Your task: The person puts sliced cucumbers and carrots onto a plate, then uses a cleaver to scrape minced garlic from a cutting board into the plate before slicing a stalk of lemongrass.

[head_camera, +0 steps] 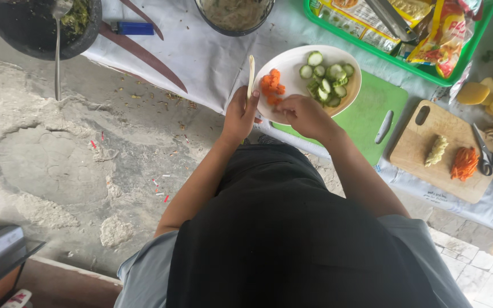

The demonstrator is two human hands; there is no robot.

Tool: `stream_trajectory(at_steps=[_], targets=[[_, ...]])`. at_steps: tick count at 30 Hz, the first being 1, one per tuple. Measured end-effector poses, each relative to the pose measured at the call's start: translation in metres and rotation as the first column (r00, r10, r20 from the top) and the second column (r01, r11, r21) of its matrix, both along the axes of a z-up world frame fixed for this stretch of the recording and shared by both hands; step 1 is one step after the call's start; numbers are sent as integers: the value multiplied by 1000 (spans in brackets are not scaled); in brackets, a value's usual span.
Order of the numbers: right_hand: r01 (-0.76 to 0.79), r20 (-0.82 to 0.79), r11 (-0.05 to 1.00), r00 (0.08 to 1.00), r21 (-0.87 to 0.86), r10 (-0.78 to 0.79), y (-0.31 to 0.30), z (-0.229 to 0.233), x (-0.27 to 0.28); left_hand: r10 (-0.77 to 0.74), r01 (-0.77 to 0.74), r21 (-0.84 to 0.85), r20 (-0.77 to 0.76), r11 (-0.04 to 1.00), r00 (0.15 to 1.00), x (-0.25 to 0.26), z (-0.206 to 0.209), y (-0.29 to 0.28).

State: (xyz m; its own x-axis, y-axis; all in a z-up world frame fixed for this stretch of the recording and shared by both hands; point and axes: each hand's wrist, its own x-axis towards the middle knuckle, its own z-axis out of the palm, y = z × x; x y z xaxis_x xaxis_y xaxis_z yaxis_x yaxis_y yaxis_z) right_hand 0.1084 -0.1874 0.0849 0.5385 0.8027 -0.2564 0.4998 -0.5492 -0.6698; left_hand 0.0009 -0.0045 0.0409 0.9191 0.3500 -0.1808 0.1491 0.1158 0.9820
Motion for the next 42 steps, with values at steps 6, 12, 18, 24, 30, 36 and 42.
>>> stream_trajectory(at_steps=[6,12,18,24,30,36,42], targets=[[246,45,951,965,186,-258,10,1,4,4,-4,13,-20,1000,1000,0,5,0],[12,-10,980,1000,201,-11,17,2,-8,-20,20,52,-8,998,1000,2,11,1],[155,219,961,954,229,-206,9,-2,-1,-88,95,226,-43,969,995,3,17,-2],[224,108,925,958,306,-267,-15,26,-16,-202,154,493,45,856,978,3,18,-11],[362,154,858,885,365,-439,-67,65,-38,-232,81,584,188,808,954,0,16,-19],[545,130,755,773,366,-621,-145,78,-44,-152,29,555,177,831,972,-14,83,-58],[630,22,716,746,302,-666,-224,70,-50,-486,371,533,88,761,869,25,104,-171]])
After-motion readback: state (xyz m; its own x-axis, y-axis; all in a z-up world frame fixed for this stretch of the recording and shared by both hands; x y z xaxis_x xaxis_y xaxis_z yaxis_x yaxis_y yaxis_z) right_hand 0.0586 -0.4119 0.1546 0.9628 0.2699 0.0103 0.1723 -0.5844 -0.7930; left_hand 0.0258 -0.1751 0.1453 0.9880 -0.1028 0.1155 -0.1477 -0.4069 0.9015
